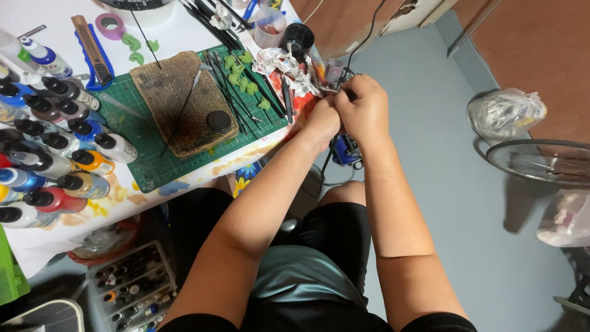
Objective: The person is disassembling an airbrush, cleaning the internal components like the needle with a cloth, and then reassembling it.
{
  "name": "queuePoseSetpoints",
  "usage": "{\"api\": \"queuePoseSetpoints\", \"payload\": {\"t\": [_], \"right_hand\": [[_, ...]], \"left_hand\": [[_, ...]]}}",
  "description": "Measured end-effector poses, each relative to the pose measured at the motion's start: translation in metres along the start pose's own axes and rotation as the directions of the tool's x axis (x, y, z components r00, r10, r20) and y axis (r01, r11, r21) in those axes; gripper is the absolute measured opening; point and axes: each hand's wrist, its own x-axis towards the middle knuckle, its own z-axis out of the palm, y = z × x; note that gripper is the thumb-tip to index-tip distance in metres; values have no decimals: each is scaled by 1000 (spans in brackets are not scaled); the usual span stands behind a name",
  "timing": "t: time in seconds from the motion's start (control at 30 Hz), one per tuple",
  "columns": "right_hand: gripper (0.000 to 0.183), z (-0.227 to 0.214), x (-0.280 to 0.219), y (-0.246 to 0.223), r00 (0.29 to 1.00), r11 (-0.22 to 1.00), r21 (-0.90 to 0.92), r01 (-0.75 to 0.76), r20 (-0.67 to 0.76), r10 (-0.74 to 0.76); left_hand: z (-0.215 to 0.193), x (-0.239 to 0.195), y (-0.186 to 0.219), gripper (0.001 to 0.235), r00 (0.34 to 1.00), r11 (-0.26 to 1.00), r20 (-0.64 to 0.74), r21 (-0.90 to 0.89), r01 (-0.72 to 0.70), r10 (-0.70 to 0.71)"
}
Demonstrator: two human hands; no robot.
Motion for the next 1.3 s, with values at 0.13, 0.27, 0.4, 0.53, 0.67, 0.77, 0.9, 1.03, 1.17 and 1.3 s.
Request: {"api": "queuePoseSetpoints", "payload": {"t": [0.13, 0.27, 0.4, 0.53, 0.67, 0.77, 0.9, 1.03, 1.17, 1.3], "right_hand": [[8, -1, 1, 0, 1000, 1000, 16, 11, 9, -11], [7, 0, 1, 4, 1000, 1000, 19, 17, 13, -17], [8, 0, 0, 6, 1000, 999, 31, 7, 10, -7], [8, -1, 1, 3, 1000, 999, 33, 11, 6, -11], [9, 0, 1, 5, 1000, 999, 44, 17, 7, -18], [7, 0, 0, 6, 1000, 999, 43, 9, 6, -9], [7, -1, -1, 1, 1000, 999, 37, -10, -1, 10], [6, 3, -1, 5, 1000, 1000, -21, 5, -20, -5], [4, 6, -2, 8, 999, 999, -41, 7, -34, -9], [2, 8, -4, 10, 999, 997, -68, 27, -38, -30]], "left_hand": [[2, -6, 9, 24, 1000, 1000, 3, 9, -2, 2], [0, -3, 5, 26, 1000, 999, 7, 34, -2, 1], [0, -4, 3, 25, 1000, 999, 14, 46, -7, 6], [-1, -6, 2, 24, 1000, 998, 18, 60, -15, 14], [0, -5, 1, 23, 1000, 997, 22, 72, -22, 20], [0, -5, 0, 22, 999, 996, 24, 84, -26, 24], [1, -6, -1, 22, 999, 994, 29, 102, -35, 32], [-1, -6, -2, 22, 999, 992, 31, 120, -39, 35], [-1, -5, -1, 21, 999, 990, 33, 136, -40, 36], [-3, -6, -1, 22, 998, 987, 34, 152, -48, 43]]}}
